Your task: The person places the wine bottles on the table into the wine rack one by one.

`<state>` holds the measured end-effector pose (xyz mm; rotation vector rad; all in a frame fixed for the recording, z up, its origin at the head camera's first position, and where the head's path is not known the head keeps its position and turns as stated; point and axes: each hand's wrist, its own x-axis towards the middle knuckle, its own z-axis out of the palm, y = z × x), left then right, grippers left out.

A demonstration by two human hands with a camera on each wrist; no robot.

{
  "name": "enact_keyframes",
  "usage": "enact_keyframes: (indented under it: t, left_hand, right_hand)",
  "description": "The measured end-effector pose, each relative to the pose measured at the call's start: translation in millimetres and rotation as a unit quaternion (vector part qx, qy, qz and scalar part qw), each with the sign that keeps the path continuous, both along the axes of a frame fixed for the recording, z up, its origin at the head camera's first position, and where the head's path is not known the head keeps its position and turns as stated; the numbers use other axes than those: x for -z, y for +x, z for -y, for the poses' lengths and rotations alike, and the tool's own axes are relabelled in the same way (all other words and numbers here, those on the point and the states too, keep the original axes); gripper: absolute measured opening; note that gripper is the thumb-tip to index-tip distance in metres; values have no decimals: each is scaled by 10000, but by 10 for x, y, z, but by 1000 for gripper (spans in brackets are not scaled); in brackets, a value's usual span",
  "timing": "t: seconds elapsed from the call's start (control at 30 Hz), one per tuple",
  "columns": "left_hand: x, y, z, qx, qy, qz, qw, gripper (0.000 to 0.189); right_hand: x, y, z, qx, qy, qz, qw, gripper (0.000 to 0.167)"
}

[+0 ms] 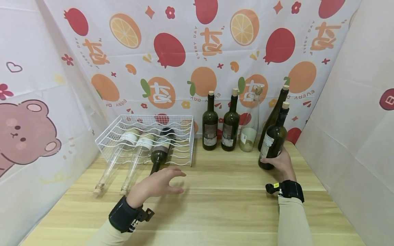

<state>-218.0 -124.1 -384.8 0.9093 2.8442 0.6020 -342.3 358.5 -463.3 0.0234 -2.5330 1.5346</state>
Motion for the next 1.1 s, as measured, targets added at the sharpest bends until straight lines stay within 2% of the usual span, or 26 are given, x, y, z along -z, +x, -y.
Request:
enact_keyframes:
  t: [0.23,0.4,0.53,0.63,0.9,1.1]
  left_hand:
    - [-7,7,13,38,6,-51,10000,53]
    - [-4,2,19,-30,18,-38,10000,54]
    - [-13,-6,18,-110,49,-65,9999,55]
    - [-18,-17,22,-99,65,-185,9998,55]
    - [-16,-37,36,-191,102,-237,9995,63]
    - [-27,-58,36,-343,195,-195,9990,70]
  right_hand:
    - [-144,0,54,-71,421,-245,9988,107]
    - [-272,10,116,-428,849,-642,9934,106]
    - [-368,9,202,-833,1232,-1162,9820,101]
    - [-442,31,271,-1003,1537,-1378,9733,98]
    - [-617,119,460,-1311,2596,-1507,9448,92]
    - [-718,178,603,-1349,3055,-1622,9285,91]
